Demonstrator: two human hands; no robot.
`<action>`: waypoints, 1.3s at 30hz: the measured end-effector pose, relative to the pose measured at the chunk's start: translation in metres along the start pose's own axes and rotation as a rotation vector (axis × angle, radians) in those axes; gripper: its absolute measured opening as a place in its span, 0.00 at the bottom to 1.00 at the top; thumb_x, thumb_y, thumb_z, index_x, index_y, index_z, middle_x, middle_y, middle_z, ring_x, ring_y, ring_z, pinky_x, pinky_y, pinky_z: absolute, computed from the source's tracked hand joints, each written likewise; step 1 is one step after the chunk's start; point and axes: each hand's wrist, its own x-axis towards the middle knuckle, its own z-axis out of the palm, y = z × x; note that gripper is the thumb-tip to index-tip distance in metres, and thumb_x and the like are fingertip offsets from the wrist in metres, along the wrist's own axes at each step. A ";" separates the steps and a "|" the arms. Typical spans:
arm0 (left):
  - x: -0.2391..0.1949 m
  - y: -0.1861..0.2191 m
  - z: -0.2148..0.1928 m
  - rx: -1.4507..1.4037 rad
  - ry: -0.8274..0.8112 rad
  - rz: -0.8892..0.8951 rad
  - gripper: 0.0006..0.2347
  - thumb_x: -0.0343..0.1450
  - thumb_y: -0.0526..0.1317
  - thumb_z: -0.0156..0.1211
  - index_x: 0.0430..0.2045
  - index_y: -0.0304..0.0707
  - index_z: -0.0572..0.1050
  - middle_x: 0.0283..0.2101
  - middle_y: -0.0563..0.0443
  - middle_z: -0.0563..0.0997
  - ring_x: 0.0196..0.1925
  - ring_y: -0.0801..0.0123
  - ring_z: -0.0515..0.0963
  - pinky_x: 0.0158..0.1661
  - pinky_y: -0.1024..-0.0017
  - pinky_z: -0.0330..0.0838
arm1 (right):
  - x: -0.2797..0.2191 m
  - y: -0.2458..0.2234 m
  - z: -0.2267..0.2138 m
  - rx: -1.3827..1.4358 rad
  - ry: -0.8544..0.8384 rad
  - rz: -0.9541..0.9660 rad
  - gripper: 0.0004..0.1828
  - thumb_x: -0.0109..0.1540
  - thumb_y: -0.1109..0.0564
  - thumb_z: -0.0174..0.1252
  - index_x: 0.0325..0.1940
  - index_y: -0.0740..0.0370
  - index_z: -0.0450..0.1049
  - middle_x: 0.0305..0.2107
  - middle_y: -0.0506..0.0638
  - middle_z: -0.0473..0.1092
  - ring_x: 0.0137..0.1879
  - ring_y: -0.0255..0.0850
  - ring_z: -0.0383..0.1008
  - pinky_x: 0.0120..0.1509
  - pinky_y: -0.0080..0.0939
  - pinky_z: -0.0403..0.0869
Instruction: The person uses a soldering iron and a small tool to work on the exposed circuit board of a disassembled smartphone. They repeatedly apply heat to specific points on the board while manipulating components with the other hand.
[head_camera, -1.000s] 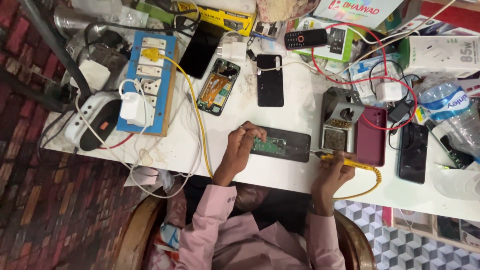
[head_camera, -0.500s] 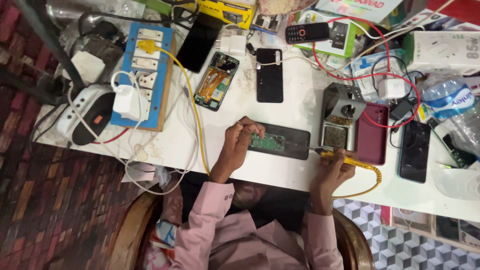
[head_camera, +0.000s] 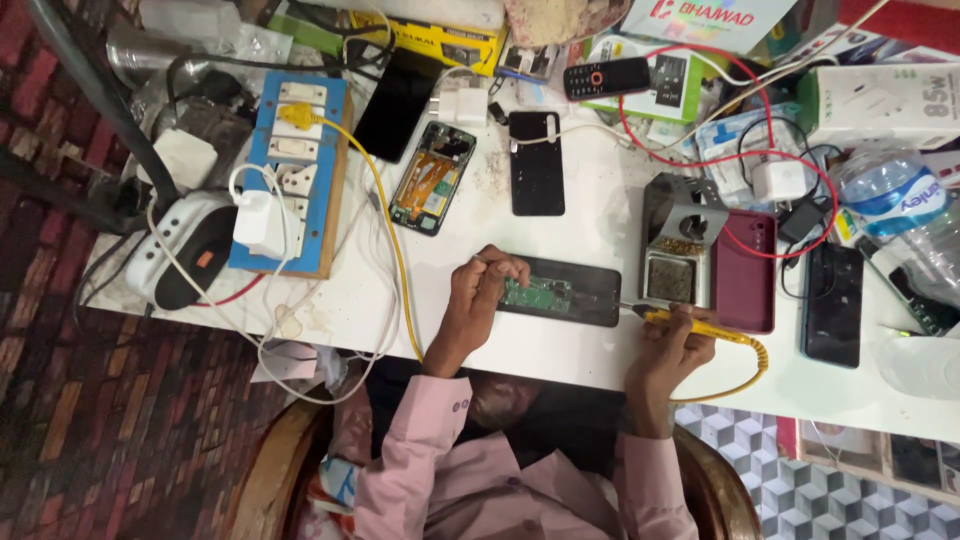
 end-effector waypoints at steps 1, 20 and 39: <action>0.002 0.000 0.000 -0.024 -0.007 0.028 0.13 0.81 0.46 0.47 0.31 0.37 0.70 0.33 0.51 0.81 0.24 0.83 0.63 0.27 0.79 0.61 | 0.001 0.000 0.000 -0.001 -0.013 -0.021 0.09 0.73 0.56 0.50 0.40 0.61 0.64 0.24 0.47 0.66 0.26 0.31 0.61 0.31 0.31 0.62; -0.001 -0.001 -0.002 -0.107 -0.056 -0.022 0.12 0.81 0.43 0.49 0.31 0.37 0.72 0.35 0.50 0.81 0.21 0.85 0.56 0.24 0.81 0.55 | 0.003 0.009 -0.006 0.030 -0.057 -0.029 0.13 0.75 0.55 0.54 0.39 0.63 0.64 0.24 0.46 0.63 0.28 0.30 0.61 0.33 0.33 0.64; -0.004 0.000 -0.002 -0.087 -0.068 -0.044 0.13 0.80 0.46 0.48 0.32 0.37 0.72 0.36 0.51 0.82 0.23 0.84 0.58 0.25 0.81 0.56 | -0.005 -0.003 0.000 -0.184 0.011 -0.068 0.18 0.75 0.49 0.53 0.41 0.67 0.67 0.23 0.46 0.65 0.27 0.31 0.64 0.34 0.32 0.67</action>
